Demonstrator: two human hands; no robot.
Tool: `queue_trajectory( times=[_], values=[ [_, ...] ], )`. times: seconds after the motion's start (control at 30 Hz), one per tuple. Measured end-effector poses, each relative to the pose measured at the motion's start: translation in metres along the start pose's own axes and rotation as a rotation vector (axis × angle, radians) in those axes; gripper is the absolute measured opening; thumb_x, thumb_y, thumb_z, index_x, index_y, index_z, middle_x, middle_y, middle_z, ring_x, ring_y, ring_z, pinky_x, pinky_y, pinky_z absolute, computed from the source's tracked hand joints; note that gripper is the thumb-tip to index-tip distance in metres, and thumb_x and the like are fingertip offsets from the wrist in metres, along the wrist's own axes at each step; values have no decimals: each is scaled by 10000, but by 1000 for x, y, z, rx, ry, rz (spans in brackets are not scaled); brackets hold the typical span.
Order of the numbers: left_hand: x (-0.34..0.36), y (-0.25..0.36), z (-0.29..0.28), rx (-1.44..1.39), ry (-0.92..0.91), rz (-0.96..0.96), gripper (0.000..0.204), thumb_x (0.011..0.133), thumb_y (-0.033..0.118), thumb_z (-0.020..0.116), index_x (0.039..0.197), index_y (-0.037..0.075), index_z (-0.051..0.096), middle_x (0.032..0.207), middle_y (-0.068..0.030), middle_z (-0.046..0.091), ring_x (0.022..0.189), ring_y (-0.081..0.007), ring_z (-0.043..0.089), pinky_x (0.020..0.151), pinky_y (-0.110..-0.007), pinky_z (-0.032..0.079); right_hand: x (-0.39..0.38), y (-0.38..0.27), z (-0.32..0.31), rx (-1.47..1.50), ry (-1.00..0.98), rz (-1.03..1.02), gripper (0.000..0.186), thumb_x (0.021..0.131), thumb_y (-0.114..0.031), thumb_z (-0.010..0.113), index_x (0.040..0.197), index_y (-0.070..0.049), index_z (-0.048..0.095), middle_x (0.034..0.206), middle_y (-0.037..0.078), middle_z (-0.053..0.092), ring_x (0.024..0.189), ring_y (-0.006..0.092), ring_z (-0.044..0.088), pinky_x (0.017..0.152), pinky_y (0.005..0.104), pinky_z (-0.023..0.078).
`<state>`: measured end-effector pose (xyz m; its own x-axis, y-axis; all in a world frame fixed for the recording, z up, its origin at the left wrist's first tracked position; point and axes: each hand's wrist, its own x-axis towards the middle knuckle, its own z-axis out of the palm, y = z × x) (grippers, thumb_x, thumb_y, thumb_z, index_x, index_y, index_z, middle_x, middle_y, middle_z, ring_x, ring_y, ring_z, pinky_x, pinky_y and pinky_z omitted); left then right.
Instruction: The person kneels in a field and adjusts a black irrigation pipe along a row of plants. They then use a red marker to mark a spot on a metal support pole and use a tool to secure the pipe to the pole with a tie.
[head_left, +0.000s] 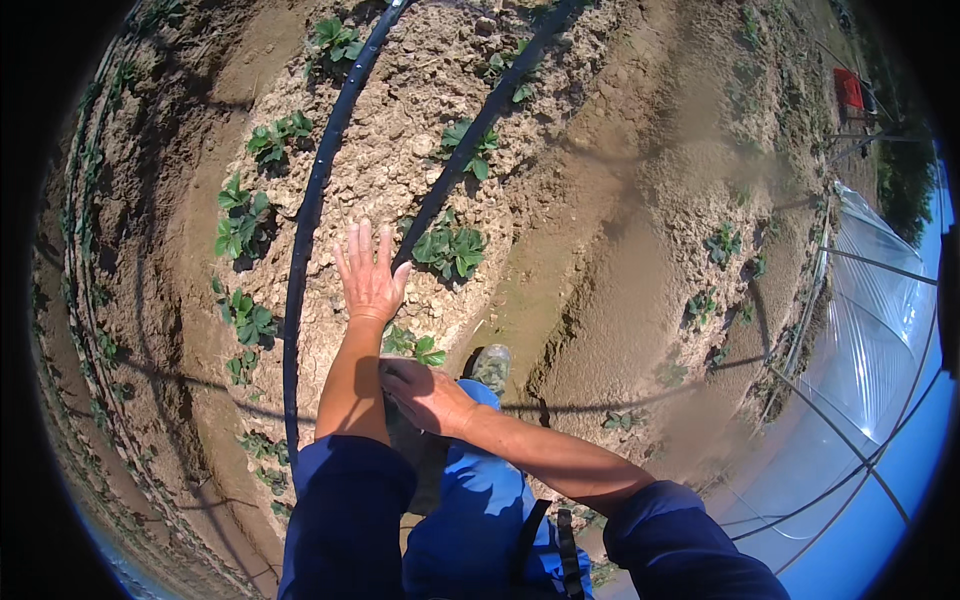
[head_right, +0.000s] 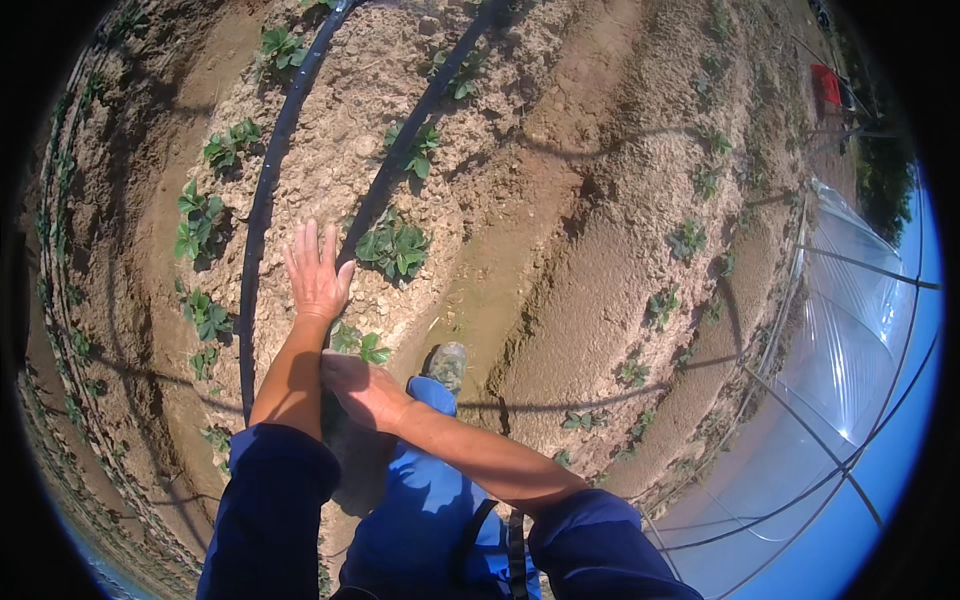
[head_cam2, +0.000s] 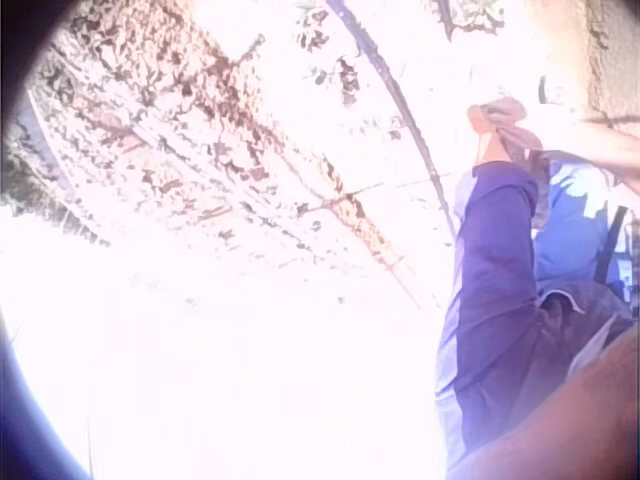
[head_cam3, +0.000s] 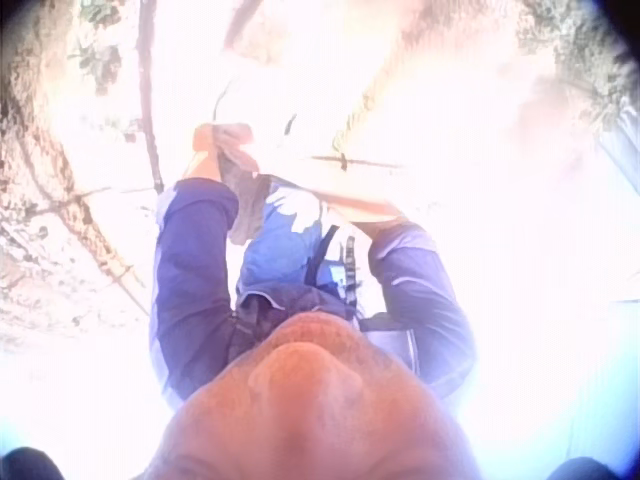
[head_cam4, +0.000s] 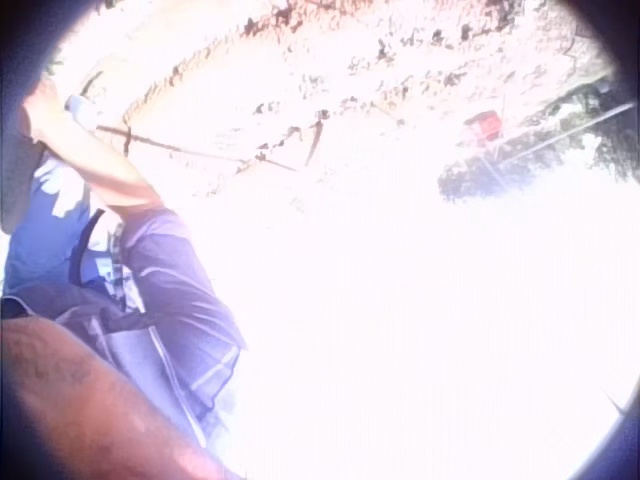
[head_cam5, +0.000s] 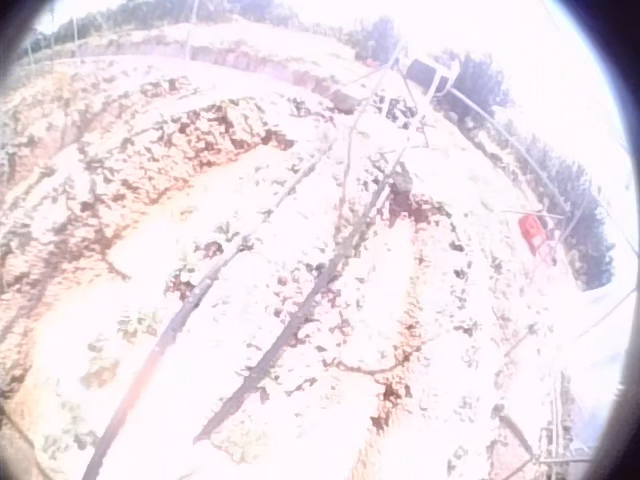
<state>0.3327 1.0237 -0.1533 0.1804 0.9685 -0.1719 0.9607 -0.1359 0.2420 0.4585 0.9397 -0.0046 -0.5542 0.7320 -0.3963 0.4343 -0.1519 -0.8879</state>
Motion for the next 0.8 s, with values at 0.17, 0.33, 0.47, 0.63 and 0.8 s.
queue_trajectory(
  times=[0.17, 0.33, 0.47, 0.63, 0.8],
  values=[
    [-8, 3, -6, -72, -47, -19, 763, 864, 484, 644, 1497, 140, 392, 1595, -180, 233, 1492, -363, 156, 1191, -604, 75, 52, 56, -203, -130, 564, 346, 517, 880, -212, 707, 1322, -14, 525, 1269, 205, 569, 986, 281, 662, 846, 376, 539],
    [-6, -3, -3, -145, -87, 1, 814, 830, 443, 670, 1510, 113, 366, 1596, -212, 215, 1494, -394, 137, 1201, -590, 47, 146, 62, -387, 653, 544, 369, 544, 923, -214, 713, 1375, -10, 488, 1239, 147, 601, 858, 208, 667, 684, 317, 554],
    [-7, -1, -3, -179, -117, -38, 817, 791, 416, 709, 1482, 104, 403, 1591, -212, 228, 1485, -402, 166, 1193, -604, 67, 196, 49, -441, 754, 491, 340, 202, 947, -108, 661, 1115, -33, 580, 965, 74, 657, 805, 198, 680, 642, 310, 577],
    [-4, -2, -5, -164, -85, -36, 823, 769, 472, 742, 1454, 140, 432, 1580, -182, 259, 1479, -389, 187, 1176, -613, 122, 243, 30, -461, 547, 468, 377, 121, 933, -136, 684, 936, -67, 583, 837, 28, 634, 737, 148, 662, 593, 271, 561],
    [-4, -2, -6, -167, -182, -89, 819, 748, 533, 737, 1428, 163, 469, 1566, -177, 284, 1468, -387, 214, 1161, -596, 188, 297, 38, -464, 449, 377, 436, 124, 918, -111, 675, 949, -70, 562, 855, 30, 631, 718, 137, 641, 592, 279, 550]
  ],
)
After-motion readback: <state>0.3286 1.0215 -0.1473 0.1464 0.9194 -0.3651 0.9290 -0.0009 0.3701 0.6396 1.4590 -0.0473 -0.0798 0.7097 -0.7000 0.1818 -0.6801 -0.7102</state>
